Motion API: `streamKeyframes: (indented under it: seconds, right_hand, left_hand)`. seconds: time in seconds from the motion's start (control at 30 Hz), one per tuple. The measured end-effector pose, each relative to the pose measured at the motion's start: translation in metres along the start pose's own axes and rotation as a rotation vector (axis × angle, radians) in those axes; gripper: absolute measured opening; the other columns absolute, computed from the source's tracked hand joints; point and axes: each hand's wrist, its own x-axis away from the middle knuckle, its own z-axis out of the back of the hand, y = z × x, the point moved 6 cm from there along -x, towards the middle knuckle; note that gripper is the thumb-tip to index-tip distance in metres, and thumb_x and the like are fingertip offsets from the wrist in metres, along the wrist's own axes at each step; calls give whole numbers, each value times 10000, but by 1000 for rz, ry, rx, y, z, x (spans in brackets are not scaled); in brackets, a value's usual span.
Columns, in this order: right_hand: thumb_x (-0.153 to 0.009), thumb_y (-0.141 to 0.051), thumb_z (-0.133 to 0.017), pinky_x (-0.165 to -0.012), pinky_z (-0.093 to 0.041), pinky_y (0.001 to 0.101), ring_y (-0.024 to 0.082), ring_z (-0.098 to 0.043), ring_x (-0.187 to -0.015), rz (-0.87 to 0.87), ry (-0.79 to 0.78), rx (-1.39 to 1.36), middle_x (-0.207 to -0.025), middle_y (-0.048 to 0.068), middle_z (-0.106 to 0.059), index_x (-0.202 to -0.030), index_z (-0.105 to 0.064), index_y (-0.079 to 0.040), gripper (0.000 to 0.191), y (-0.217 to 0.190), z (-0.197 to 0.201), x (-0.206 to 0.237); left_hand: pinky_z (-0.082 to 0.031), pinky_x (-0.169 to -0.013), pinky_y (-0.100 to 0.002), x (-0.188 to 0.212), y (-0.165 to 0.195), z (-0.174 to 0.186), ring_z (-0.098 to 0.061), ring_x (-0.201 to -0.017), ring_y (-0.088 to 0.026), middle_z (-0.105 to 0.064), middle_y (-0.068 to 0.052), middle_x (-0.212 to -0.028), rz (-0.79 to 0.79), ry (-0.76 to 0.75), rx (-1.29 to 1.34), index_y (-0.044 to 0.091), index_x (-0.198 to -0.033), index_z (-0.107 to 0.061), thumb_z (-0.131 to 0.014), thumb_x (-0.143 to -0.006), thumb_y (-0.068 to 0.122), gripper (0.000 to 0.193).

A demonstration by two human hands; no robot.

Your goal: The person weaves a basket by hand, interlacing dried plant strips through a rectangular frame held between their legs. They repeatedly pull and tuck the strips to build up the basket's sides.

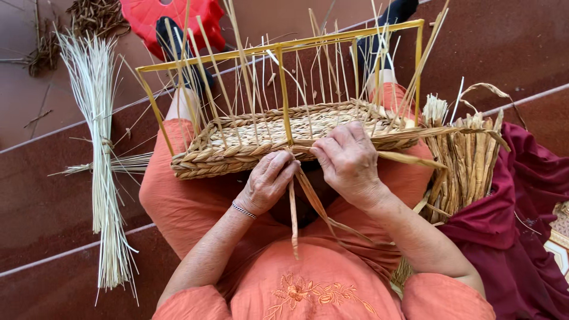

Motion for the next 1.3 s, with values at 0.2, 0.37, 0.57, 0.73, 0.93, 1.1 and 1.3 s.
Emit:
streamKeyframes:
  seconds: [0.2, 0.37, 0.57, 0.73, 0.93, 1.1, 1.3]
  right_hand:
    - [-852, -178, -815, -814, -427, 436, 273, -538, -938, 76, 9, 122, -883, 51, -573, -852, -670, -113, 159, 7, -24, 3]
    - [-896, -172, -792, -823, -499, 411, 282, -586, -888, 55, 78, 42, -881, 60, -617, -956, -717, -103, 118, 21, -24, 16]
    - [-976, -191, -626, -689, -608, 358, 278, -768, -775, -245, -266, -369, -963, 154, -746, -1143, -688, -31, 240, 44, 5, 28]
    - [-807, -175, -770, -729, -585, 429, 349, -733, -865, -191, -332, -257, -995, 202, -722, -1201, -605, 18, 469, 27, 5, 27]
    - [-885, -113, -745, -767, -585, 413, 318, -711, -887, -48, -262, 0, -990, 141, -709, -1167, -688, -46, 296, 33, 15, 22]
    - [-878, -150, -779, -724, -553, 402, 277, -692, -822, 50, -196, 293, -896, 92, -692, -1084, -743, -77, 222, 30, 28, 5]
    - [-838, -67, -712, -765, -534, 383, 244, -638, -947, 427, -97, 466, -1119, 98, -700, -1095, -746, -21, 264, -8, 38, -15]
  left_hand:
    - [-579, -960, -412, -8, 2, 1, -668, -1124, -336, -609, -199, -1296, 51, 0, 6, -26, -1171, -678, -731, -873, -24, 303]
    - [-566, -910, -424, -25, 3, -10, -661, -1041, -333, -653, -194, -1194, 75, -83, -66, -33, -1163, -649, -683, -866, 31, 306]
    - [-554, -855, -439, -44, -11, -34, -664, -959, -310, -638, -137, -987, 194, -225, -48, -45, -1251, -587, -639, -897, -23, 359]
    - [-546, -825, -434, -52, -30, -44, -649, -937, -359, -621, -214, -1050, 431, -304, 41, -78, -1372, -497, -619, -831, -65, 554]
    - [-527, -827, -466, -52, -34, -42, -644, -900, -357, -613, -183, -986, 567, -272, 262, -30, -1387, -503, -611, -775, -45, 622]
    - [-528, -829, -460, -59, -39, -59, -656, -922, -344, -627, -157, -987, 609, -300, 248, 46, -1240, -598, -653, -786, -6, 461]
    - [-574, -881, -400, -51, -31, -51, -685, -1020, -331, -667, -139, -1128, 470, 18, 446, 69, -1192, -653, -760, -827, 90, 380]
